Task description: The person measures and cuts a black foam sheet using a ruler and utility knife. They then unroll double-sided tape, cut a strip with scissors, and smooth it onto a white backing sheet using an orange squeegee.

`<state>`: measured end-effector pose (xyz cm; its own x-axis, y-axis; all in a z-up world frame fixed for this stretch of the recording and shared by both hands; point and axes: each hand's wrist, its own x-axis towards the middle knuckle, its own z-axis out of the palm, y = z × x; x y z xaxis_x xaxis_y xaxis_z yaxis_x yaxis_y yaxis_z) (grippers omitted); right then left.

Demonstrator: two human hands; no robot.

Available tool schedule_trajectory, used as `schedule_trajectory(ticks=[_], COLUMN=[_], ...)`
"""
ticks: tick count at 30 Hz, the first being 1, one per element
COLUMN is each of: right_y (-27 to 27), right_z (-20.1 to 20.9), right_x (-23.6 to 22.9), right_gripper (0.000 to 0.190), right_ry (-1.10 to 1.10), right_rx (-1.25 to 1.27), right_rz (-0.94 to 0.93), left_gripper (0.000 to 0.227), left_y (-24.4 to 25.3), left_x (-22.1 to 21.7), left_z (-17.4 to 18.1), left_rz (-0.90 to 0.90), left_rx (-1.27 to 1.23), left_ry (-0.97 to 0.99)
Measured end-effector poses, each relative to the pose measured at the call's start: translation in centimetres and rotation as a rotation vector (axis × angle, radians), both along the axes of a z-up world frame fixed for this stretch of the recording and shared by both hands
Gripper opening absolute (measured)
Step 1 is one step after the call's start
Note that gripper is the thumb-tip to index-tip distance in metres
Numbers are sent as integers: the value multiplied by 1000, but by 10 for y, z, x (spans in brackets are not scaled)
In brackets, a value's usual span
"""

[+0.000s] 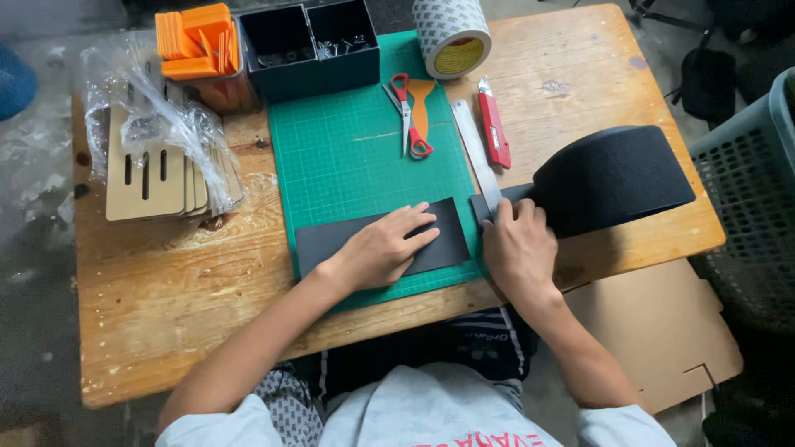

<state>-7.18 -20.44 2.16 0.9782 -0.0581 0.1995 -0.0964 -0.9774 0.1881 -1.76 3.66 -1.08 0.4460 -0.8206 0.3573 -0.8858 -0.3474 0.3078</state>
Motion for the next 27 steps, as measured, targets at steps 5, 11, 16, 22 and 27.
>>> schedule_trajectory(ticks=[5, 11, 16, 22, 27], right_y=[2, 8, 25, 43, 45], right_z=[-4, -26, -3, 22, 25], right_x=[5, 17, 47, 103, 168], right_gripper=[30, 28, 22, 23, 21], right_ry=[-38, -223, 218, 289, 187], right_rx=[20, 153, 608, 862, 1093], right_rz=[134, 294, 211, 279, 374], left_gripper=[52, 54, 57, 56, 36], left_y=[0, 3, 17, 41, 53], left_x=[2, 6, 15, 25, 25], left_z=[-2, -2, -4, 23, 61], left_rz=[9, 52, 141, 422, 527], left_rx=[11, 48, 100, 69, -249], left_ry=[5, -34, -100, -414, -460])
